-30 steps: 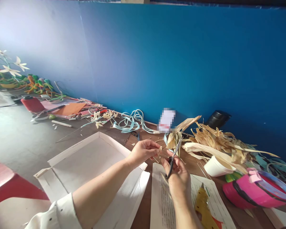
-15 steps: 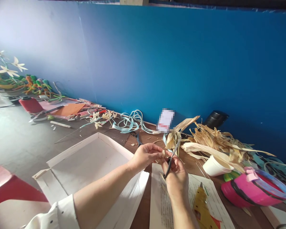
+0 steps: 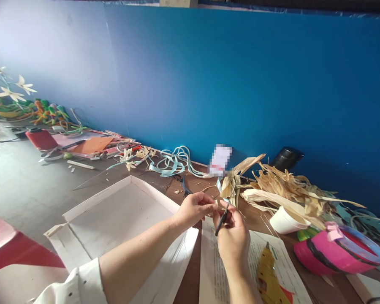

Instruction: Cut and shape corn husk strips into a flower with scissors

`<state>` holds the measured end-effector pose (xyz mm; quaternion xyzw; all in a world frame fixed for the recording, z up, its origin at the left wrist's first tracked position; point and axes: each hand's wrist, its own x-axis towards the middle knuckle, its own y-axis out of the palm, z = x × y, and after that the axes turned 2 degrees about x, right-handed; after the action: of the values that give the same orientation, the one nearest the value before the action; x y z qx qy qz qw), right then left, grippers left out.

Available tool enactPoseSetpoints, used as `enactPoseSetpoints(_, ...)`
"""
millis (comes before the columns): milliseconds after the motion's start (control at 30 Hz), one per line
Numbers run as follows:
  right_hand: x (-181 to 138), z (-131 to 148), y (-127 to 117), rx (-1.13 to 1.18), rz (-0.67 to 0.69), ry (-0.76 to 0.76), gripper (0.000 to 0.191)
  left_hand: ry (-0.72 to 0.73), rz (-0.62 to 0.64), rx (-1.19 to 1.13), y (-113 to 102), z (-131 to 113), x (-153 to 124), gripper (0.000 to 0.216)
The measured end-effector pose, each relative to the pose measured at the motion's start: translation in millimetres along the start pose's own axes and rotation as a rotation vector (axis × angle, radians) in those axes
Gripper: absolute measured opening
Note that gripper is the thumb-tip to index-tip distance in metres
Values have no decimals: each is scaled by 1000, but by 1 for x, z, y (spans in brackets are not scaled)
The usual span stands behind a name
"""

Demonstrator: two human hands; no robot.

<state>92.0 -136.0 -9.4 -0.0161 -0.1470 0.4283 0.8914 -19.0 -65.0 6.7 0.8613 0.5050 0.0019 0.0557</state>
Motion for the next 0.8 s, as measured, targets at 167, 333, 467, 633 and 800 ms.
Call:
enactPoseSetpoints(167, 0, -3, 1, 29, 10, 19, 59, -7, 17, -55, 0, 1, 4, 24)
enactPoseSetpoints(333, 0, 0, -3, 92, -4, 57, 65, 24, 50, -20, -3, 5, 6, 30)
enactPoseSetpoints(467, 1, 0, -4, 110, 7, 102, 64, 26, 75, 19, -4, 3, 4, 30)
enactPoseSetpoints(633, 0, 3, -5, 108, -28, 94, 56, -5, 64, 4, -4, 1, 3, 25)
enactPoseSetpoints(800, -2, 6, -5, 88, -40, 91, 53, -30, 84, -36, -4, 3, 5, 24)
